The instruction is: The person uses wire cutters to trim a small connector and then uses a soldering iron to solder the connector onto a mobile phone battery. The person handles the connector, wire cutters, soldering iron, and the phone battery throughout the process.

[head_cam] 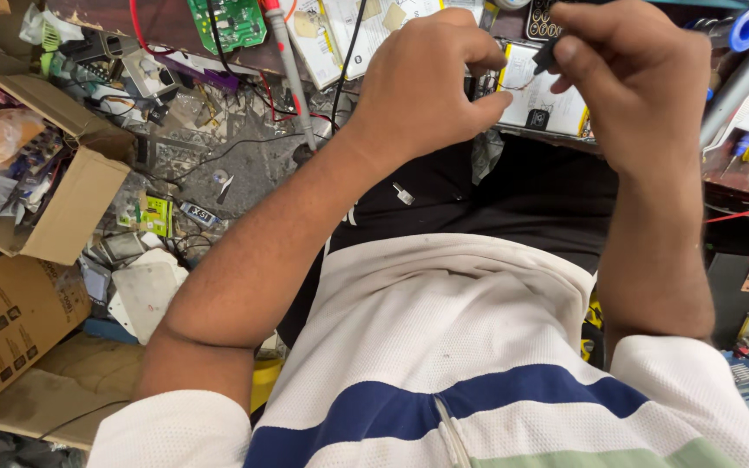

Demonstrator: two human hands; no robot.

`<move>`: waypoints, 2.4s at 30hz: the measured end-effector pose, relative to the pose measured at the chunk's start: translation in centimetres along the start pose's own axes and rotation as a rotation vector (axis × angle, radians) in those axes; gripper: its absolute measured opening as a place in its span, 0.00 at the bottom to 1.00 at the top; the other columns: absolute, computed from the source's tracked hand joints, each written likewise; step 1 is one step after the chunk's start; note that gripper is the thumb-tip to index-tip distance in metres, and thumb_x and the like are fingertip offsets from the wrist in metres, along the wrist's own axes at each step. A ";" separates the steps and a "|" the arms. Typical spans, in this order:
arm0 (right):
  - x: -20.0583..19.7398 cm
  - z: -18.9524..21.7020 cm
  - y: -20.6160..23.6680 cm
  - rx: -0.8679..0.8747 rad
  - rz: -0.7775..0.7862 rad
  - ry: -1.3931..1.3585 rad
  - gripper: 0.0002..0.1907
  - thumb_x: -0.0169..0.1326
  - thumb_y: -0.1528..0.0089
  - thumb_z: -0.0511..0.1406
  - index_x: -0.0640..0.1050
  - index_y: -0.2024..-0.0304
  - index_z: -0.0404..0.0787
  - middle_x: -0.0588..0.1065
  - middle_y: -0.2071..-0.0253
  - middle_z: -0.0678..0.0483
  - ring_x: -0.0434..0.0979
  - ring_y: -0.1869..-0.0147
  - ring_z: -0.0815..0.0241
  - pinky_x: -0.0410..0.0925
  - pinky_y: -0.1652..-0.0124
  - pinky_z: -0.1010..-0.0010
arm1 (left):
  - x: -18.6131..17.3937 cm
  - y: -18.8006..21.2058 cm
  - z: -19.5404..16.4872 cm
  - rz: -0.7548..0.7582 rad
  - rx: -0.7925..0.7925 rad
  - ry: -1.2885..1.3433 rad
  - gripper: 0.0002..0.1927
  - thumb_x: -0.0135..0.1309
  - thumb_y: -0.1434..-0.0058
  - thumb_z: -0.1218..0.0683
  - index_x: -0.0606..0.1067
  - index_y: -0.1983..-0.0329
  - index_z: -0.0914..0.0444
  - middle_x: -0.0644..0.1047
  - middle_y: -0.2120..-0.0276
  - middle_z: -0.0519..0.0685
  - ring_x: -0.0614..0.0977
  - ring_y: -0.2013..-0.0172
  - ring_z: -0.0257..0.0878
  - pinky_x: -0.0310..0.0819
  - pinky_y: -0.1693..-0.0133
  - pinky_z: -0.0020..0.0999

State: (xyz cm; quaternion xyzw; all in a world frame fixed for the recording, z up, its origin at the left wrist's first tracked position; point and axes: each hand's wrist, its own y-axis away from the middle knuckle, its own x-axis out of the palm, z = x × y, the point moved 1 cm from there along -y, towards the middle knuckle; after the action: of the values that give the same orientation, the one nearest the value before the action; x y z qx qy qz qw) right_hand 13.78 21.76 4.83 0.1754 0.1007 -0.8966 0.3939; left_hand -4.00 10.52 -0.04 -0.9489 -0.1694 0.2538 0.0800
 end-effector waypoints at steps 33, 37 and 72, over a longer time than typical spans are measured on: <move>2.5 -1.8 -1.7 -0.199 0.126 0.435 0.06 0.62 0.34 0.25 0.82 0.54 0.30 0.82 0.59 0.48 0.83 0.59 0.64 0.72 0.62 0.76 | -0.3 1.4 -0.7 0.012 -0.075 -0.215 0.07 0.70 0.50 0.55 0.82 0.73 0.59 0.78 0.69 0.49 0.82 0.67 0.48 0.76 0.65 0.44; 2.5 -2.1 -1.7 -0.122 0.107 0.474 0.04 0.66 0.34 0.27 0.82 0.58 0.31 0.81 0.64 0.49 0.81 0.63 0.63 0.71 0.66 0.76 | -0.6 1.2 -0.7 0.028 -0.092 -0.214 0.08 0.71 0.52 0.54 0.82 0.74 0.60 0.79 0.70 0.50 0.82 0.68 0.48 0.76 0.66 0.44; 2.1 1.1 0.1 -0.241 0.140 0.627 0.14 0.61 0.37 0.19 0.83 0.49 0.29 0.77 0.52 0.47 0.80 0.55 0.62 0.74 0.58 0.79 | 0.2 0.4 -0.6 -0.121 0.078 -0.419 0.05 0.60 0.40 0.53 0.79 0.66 0.59 0.76 0.71 0.48 0.81 0.73 0.44 0.73 0.75 0.39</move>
State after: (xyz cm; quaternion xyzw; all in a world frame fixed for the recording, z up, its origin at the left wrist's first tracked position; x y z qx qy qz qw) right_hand 12.29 19.94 5.02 0.4009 0.3100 -0.7516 0.4221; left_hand -3.38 10.17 0.29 -0.8597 -0.2291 0.4466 0.0949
